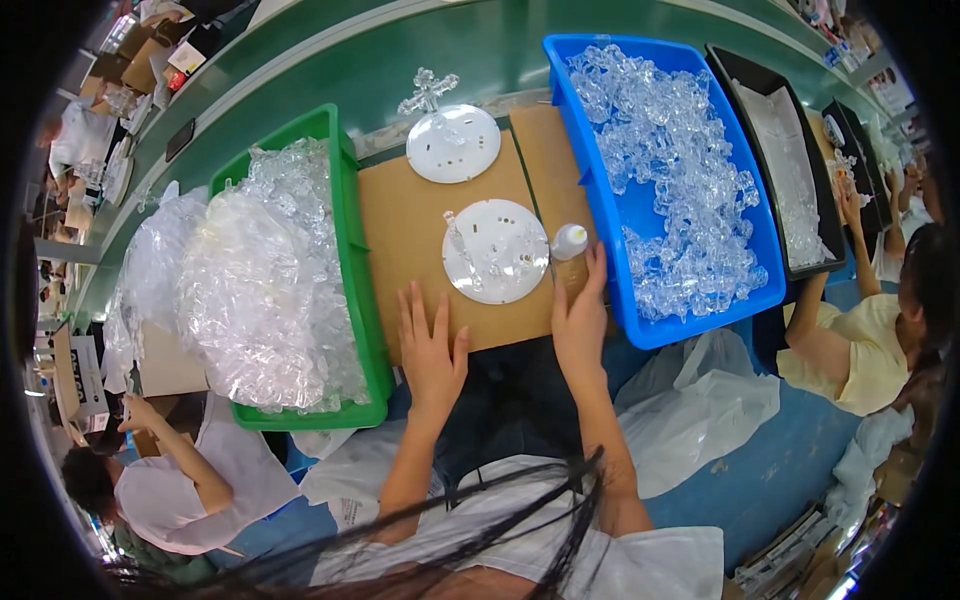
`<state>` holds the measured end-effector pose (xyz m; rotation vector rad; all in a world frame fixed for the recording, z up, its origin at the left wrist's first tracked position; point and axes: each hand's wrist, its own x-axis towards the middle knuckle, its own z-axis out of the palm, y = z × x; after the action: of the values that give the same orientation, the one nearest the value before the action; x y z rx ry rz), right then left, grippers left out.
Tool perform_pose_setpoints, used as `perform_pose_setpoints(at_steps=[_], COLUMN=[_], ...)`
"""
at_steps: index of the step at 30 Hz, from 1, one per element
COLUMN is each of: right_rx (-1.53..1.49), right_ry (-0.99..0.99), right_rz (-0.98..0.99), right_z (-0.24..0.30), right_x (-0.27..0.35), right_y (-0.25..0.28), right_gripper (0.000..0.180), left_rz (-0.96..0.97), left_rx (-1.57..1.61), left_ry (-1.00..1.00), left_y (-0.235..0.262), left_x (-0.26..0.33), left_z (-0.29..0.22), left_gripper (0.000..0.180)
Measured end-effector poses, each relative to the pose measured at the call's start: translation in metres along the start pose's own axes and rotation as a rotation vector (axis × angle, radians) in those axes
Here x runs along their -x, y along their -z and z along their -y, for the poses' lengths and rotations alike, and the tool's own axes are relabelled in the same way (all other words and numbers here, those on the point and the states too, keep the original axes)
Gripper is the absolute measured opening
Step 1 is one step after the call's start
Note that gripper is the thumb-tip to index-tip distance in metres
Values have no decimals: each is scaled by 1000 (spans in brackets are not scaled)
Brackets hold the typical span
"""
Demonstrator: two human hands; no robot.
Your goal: Apply glue to clear plastic decorative pieces and attach them to a white circular fixture base.
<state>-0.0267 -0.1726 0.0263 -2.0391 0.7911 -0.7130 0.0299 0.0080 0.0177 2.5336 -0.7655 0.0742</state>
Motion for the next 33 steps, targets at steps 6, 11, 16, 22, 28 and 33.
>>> perform_pose_setpoints(at_steps=[6,11,16,22,28,33], right_rx=[237,704,583,272,599,1005], right_ry=[447,1363,1653,1019,1254,998], right_rz=[453,705,874,513,393,410], right_z=[88,125,152,202,178,123], right_x=[-7,-115,-160,-278,-430,-451], right_y=[64,19,-11,-3,-70,-166], right_gripper=[39,23,10,18,21,30], left_rz=[-22,-72,-113,-136,-143,-132], left_rx=[96,231,242,142,165,86], left_ry=[18,-60,-14,37,5,27], left_y=[-8,-19,-14,-18,-14,-17], left_x=[12,4,15,25,10,6], left_z=[18,3,17,33,15,9], left_gripper=[49,50,48,49,48,47])
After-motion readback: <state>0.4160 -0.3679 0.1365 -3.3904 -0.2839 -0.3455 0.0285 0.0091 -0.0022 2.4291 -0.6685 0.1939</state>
